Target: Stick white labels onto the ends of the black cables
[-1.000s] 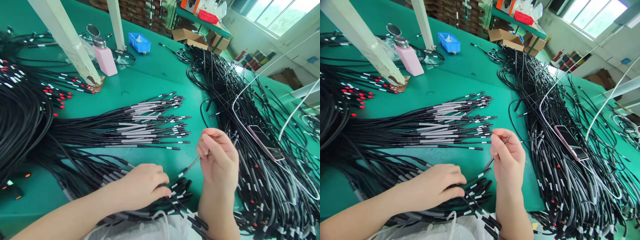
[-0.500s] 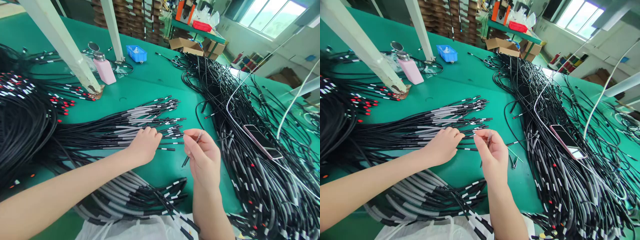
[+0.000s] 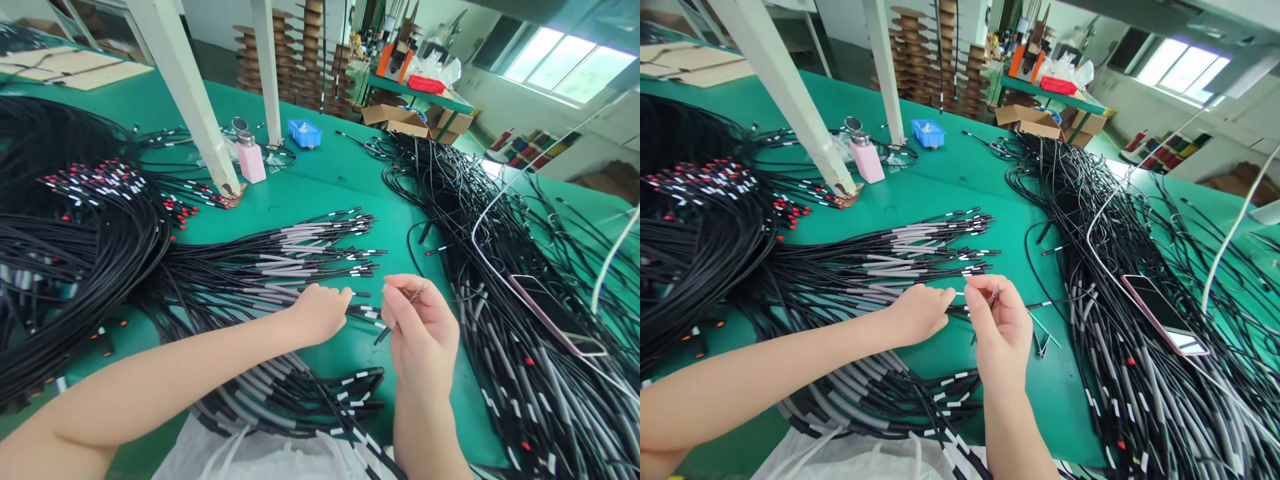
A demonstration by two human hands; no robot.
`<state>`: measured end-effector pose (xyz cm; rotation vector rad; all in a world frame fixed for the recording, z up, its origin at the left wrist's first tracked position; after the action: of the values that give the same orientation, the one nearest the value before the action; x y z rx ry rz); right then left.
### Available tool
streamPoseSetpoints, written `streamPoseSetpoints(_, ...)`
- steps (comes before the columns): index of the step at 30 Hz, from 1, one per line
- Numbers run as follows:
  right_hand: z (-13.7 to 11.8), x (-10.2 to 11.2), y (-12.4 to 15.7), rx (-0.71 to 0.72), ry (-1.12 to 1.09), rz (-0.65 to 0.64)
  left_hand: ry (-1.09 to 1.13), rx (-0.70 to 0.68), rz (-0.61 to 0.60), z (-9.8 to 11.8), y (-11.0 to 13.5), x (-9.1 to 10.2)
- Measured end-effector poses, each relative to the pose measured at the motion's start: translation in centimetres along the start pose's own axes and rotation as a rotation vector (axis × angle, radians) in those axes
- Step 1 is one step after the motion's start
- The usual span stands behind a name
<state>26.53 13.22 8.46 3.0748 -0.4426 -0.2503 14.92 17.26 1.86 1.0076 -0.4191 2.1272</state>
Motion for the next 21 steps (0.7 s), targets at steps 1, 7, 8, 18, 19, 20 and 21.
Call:
streamPoseSetpoints(1,-0.2,0.1,-0.1,0.001,-0.021,0.006,0.096,-0.001,0.043,-0.1,0.4,0.6)
streamPoseSetpoints(7,-1.3,1.5,-0.9,0.039,-0.064,0.077,0.751,-0.021,0.48,-2.7,2.8,7.5)
streamPoseSetpoints(8,-1.3,1.5,-1.1,0.035,0.022,0.086,0.851,-0.021,0.544,-3.1,3.2,8.3)
streamPoseSetpoints(18,8.7,-6.1,-2.1,-0.164,1.138,-0.432,1.377,-0.007,0.635,-3.7,5.5,8.5)
streamPoseSetpoints(19,8.8,-6.0,-2.2,-0.182,1.168,-0.444,1.39,-0.005,0.644,-3.8,5.7,8.5)
streamPoseSetpoints(20,8.6,-5.8,-2.1,-0.198,1.188,-0.467,1.396,-0.001,0.653,-3.8,5.8,8.6)
streamPoseSetpoints(21,8.1,-5.7,-1.8,-0.213,1.199,-0.505,1.39,0.007,0.656,-3.8,5.8,8.5)
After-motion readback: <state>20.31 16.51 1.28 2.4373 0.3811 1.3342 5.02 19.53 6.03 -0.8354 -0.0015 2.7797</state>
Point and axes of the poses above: each hand's wrist, its own y-axis away from the middle knuckle, its own x-axis out of the back of the hand, z = x × y, the point moved 10 cm from there along -y, towards the middle knuckle, and after that the axes turned 15 degrees about -x, right-handed, at the moved point
